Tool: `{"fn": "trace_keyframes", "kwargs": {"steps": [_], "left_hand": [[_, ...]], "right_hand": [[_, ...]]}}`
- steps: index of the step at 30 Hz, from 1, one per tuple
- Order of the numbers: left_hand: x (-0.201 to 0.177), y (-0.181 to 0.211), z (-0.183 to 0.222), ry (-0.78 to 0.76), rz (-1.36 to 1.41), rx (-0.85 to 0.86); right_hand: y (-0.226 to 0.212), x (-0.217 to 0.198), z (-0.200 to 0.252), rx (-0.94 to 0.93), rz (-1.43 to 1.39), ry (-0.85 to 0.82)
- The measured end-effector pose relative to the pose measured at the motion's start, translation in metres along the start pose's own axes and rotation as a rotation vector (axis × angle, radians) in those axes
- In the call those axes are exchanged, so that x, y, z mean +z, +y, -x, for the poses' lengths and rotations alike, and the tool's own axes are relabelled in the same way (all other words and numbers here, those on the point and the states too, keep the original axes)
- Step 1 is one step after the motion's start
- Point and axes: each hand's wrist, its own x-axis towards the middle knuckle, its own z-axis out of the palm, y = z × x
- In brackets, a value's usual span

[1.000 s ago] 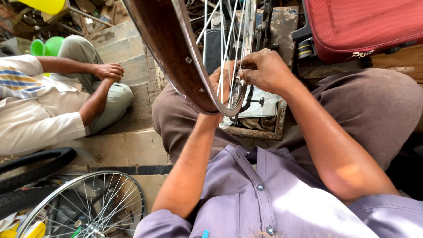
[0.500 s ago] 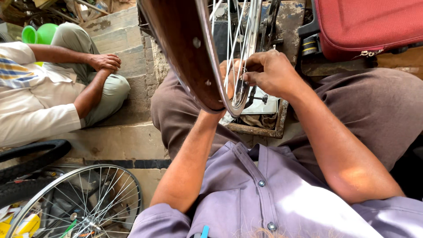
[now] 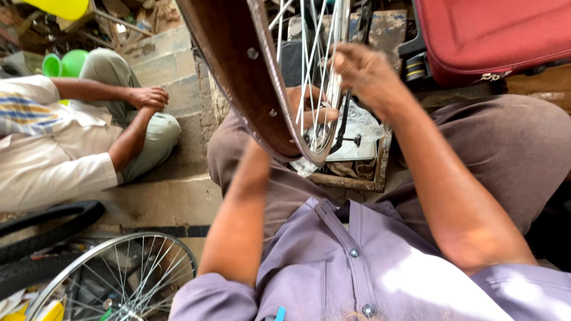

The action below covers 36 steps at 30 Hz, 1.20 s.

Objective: The person tightens and adjusts individual spokes on a bicycle wheel by hand and using a tool, rotating the wheel while it is mounted on a stand.

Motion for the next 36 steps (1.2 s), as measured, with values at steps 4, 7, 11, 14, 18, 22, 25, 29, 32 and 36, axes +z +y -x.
{"fn": "trace_keyframes", "kwargs": {"steps": [4,7,11,14,18,22,25,29,32,36], "left_hand": [[0.015,0.022,0.009,0.206,-0.220,-0.186],[-0.003,0.017,0.029,-0.025,0.478,0.064],[0.000,0.000,0.031,-0.329,1.179,0.281],[-0.011,-0.001,0.022,-0.376,0.967,0.337],[-0.007,0.010,0.025,0.115,-0.165,-0.163],[0.022,-0.003,0.026,0.354,-0.050,0.075],[0.032,-0.021,0.014,0.428,0.064,-0.066],[0.050,-0.024,0.014,0.580,0.434,-0.010],[0.053,-0.028,0.011,0.591,0.344,-0.015],[0.064,-0.054,-0.008,0.587,0.328,0.064]], "right_hand": [[0.009,0.001,0.000,-0.142,-0.038,-0.058],[-0.002,-0.003,0.007,-0.090,0.099,-0.084],[-0.018,0.001,0.021,-0.146,-0.110,-0.173],[-0.023,0.000,0.022,-0.147,-0.051,-0.116],[-0.015,-0.013,0.021,-0.038,0.120,-0.074],[-0.021,-0.022,0.034,-0.061,-0.062,-0.382],[-0.028,-0.014,0.043,-0.038,0.113,-0.402],[-0.028,0.002,0.043,0.065,0.100,-0.173],[-0.015,-0.007,0.032,-0.024,0.307,0.057],[0.007,0.009,0.019,-0.150,0.536,0.182]]}}
